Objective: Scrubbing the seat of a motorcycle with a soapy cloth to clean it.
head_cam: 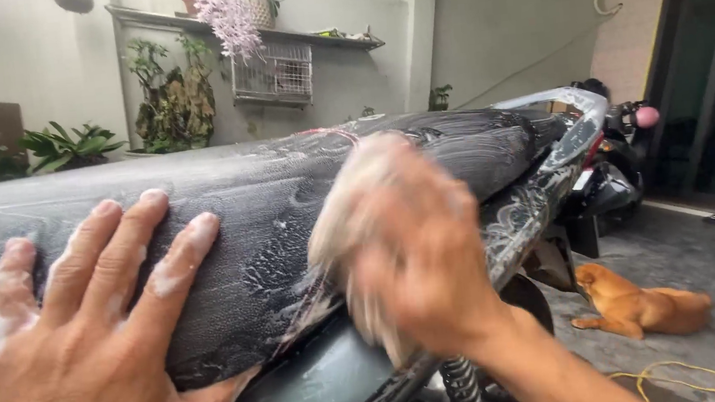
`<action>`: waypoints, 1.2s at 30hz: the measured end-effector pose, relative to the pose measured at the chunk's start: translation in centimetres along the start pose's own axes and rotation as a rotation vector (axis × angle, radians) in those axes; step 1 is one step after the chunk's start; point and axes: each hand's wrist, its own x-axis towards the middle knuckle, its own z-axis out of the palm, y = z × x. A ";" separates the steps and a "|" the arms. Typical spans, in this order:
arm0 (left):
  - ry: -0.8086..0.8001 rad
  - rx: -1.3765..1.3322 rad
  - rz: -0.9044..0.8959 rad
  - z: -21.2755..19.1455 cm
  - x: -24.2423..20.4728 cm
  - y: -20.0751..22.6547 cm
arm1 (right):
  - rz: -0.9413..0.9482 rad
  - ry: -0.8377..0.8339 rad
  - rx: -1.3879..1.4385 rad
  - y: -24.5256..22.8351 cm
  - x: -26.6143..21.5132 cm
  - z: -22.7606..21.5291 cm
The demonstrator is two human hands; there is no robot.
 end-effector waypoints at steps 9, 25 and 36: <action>-0.050 -0.051 -0.004 -0.2 0.0 0.1 | 0.078 -0.067 -0.056 1.3 1.6 -0.4; -0.035 -0.045 -0.002 -0.6 -0.8 -0.2 | 0.111 -0.042 -0.048 2.5 -2.2 -2.4; -0.002 -0.081 -0.024 0.2 -1.1 1.1 | 0.225 0.079 -0.091 3.5 -7.1 -4.1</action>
